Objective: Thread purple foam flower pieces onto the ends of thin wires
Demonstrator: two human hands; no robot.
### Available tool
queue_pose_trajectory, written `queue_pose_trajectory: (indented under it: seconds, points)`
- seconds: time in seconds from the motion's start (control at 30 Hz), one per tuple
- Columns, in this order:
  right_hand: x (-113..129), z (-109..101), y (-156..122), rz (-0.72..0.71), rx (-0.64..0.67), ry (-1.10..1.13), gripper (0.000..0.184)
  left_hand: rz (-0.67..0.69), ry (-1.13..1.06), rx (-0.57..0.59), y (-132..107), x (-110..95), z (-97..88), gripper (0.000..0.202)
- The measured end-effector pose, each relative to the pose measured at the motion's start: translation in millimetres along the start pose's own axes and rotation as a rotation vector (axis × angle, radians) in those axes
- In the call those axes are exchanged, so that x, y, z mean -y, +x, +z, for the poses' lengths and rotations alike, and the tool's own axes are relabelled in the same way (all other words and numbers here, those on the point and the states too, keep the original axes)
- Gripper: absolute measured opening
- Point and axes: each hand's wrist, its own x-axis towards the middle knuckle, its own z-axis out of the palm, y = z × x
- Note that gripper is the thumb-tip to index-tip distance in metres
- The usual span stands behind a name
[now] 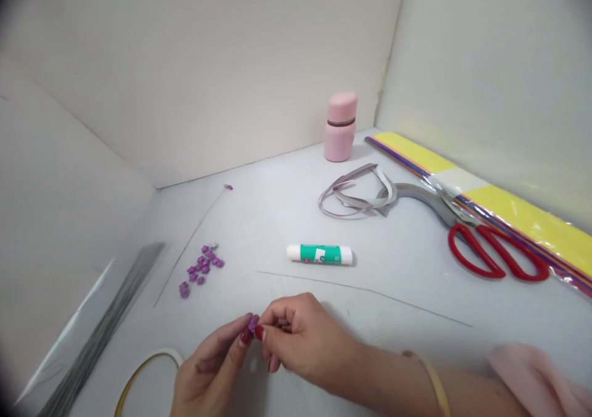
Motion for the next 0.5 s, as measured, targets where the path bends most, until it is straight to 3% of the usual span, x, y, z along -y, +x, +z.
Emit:
queue_pose_trajectory:
  seconds: [0.13,0.5]
  points:
    - [-0.1,-0.3,-0.9,-0.036,0.004,-0.011,0.015,-0.005,-0.009,0.003,-1.8,-4.2,2.9,0.018]
    - [1.6,-1.8,0.4,-0.090,0.034,-0.055,0.016,-0.289,-0.213,0.089,6.8,-4.5,2.0,0.026]
